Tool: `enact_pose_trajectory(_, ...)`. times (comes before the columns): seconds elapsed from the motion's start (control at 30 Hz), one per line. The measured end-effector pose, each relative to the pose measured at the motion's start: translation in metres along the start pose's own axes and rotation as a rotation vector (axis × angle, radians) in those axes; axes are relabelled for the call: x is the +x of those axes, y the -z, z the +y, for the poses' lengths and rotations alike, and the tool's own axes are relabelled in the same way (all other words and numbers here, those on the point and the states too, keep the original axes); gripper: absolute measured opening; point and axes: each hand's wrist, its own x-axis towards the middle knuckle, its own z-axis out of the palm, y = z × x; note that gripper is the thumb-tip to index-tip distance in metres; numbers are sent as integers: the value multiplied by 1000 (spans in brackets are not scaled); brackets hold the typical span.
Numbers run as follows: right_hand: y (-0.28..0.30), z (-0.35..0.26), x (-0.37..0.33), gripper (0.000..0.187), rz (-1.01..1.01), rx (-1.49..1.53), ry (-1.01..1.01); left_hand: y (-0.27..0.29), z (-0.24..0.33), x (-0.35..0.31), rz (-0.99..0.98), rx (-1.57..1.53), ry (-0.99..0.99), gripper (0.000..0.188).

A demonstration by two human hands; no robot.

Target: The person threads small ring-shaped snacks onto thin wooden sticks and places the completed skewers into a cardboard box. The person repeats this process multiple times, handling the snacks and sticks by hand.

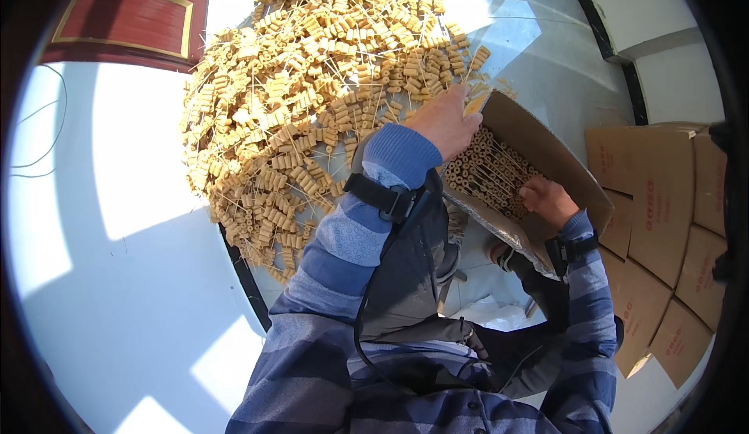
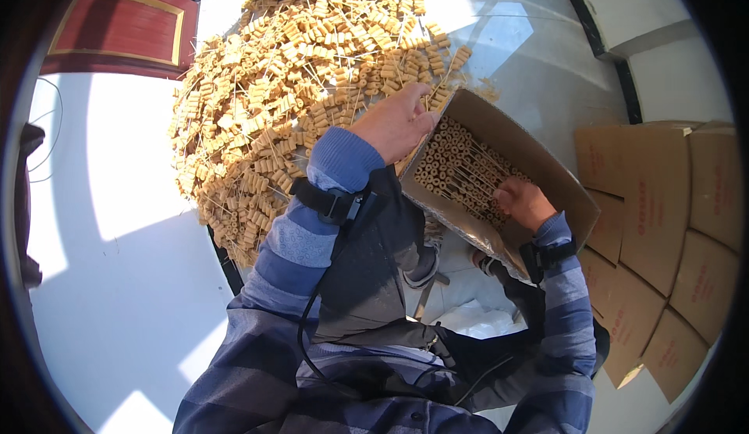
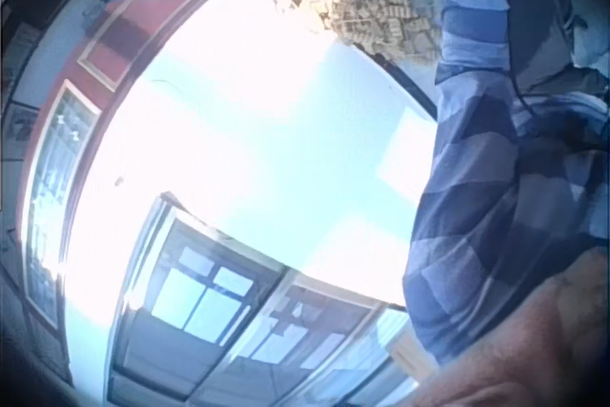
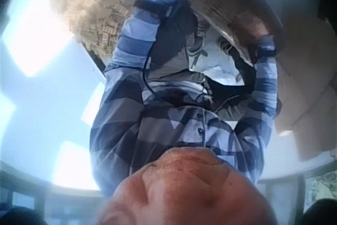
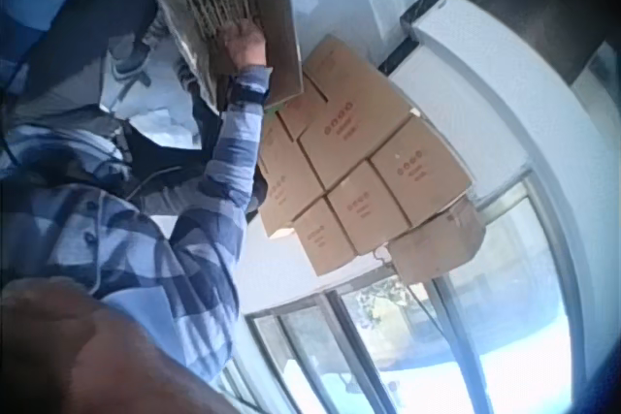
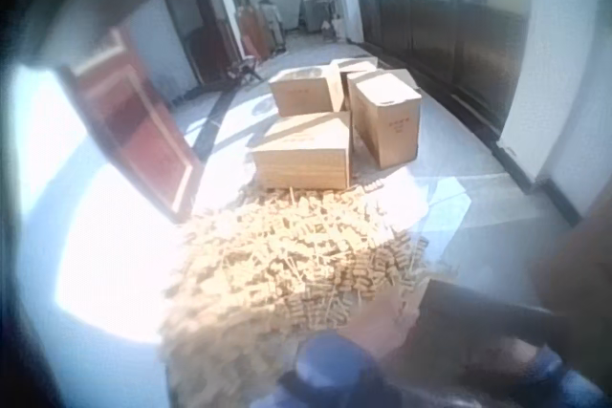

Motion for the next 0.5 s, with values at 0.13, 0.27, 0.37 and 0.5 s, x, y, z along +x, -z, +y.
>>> enact_pose_trajectory(0.13, -3, -40, -56, 19, 64, 213, -16, 48, -59, -64, 193, -287, 2, 48)
enact_pose_trajectory(0.27, -21, -80, -91, 18, 57, 253, 9, 99, -180, -140, 406, -806, 362, 47)
enact_pose_trajectory(0.37, -37, -103, -109, 20, 30, 261, 102, 106, -269, -194, 720, -892, 701, 52)
enact_pose_trajectory(0.5, -50, -128, -118, 21, -19, 246, 102, 114, -345, -208, 783, -830, 876, 59)
